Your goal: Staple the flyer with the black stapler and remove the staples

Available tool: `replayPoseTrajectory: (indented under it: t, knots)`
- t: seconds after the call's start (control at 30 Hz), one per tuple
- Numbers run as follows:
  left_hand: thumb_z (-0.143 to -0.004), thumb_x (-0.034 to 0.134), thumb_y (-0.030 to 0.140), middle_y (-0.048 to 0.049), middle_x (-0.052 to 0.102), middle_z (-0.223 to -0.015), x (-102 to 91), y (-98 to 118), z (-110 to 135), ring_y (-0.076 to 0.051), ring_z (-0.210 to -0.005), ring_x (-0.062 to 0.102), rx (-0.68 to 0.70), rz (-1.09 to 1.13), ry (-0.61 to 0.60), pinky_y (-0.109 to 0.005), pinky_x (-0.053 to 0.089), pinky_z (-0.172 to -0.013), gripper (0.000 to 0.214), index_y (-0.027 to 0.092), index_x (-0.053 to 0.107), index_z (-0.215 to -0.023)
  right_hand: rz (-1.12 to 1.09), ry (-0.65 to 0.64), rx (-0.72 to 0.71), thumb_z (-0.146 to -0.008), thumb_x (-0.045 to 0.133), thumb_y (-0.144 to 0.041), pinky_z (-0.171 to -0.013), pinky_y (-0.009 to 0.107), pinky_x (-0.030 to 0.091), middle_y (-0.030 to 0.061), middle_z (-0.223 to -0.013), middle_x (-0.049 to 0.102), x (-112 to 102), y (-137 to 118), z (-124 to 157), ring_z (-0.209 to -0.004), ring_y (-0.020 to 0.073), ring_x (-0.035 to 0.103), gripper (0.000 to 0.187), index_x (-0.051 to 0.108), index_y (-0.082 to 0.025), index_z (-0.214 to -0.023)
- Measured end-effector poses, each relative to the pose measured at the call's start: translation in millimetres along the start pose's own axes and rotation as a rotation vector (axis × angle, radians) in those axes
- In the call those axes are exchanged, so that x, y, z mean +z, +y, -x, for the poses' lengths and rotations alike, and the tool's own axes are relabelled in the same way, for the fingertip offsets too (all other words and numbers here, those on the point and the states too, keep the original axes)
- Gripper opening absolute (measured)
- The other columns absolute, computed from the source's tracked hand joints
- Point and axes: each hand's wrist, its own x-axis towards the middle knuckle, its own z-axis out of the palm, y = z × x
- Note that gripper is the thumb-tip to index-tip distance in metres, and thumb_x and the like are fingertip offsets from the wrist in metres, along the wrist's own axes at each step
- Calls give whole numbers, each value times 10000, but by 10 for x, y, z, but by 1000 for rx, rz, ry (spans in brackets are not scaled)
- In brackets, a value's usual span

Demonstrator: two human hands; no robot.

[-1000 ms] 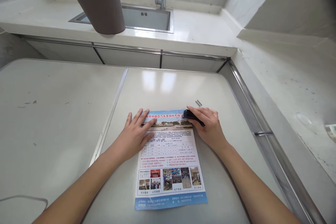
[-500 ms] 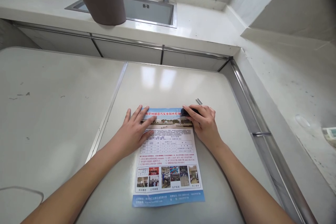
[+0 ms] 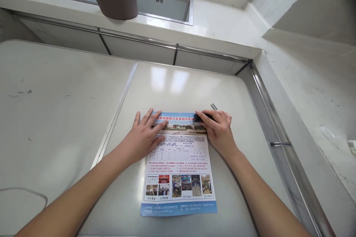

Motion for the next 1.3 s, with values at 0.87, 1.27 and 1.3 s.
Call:
replayPoseTrajectory:
  t: [0.87,1.27,1.3]
  knots:
    - [-1089,481,453,-132,323,-1737,-7,25,1,-432,-1632,196,-13,-15,-43,-792,208,-1234,495,301,495,-1559,39,3,46,-1014,501,-127,-1074,522,338,40,-1230,704,18,-74,3,-1085,270,606,545,646,-454,-1425]
    - [-1082,499,438,-159,342,-1724,9,29,-4,-444,-1619,225,-13,-34,-30,-798,228,-1218,496,289,508,-1555,202,-75,54,-898,478,29,-1190,649,241,53,-1235,690,55,-225,-3,-1197,293,569,719,626,-431,-1431]
    - [-1081,502,437,-161,348,-1720,7,25,-4,-445,-1617,232,-11,-28,-27,-800,233,-1215,494,287,514,-1551,210,-75,51,-894,479,31,-1195,655,235,57,-1240,689,56,-231,-5,-1205,295,569,721,626,-423,-1434]
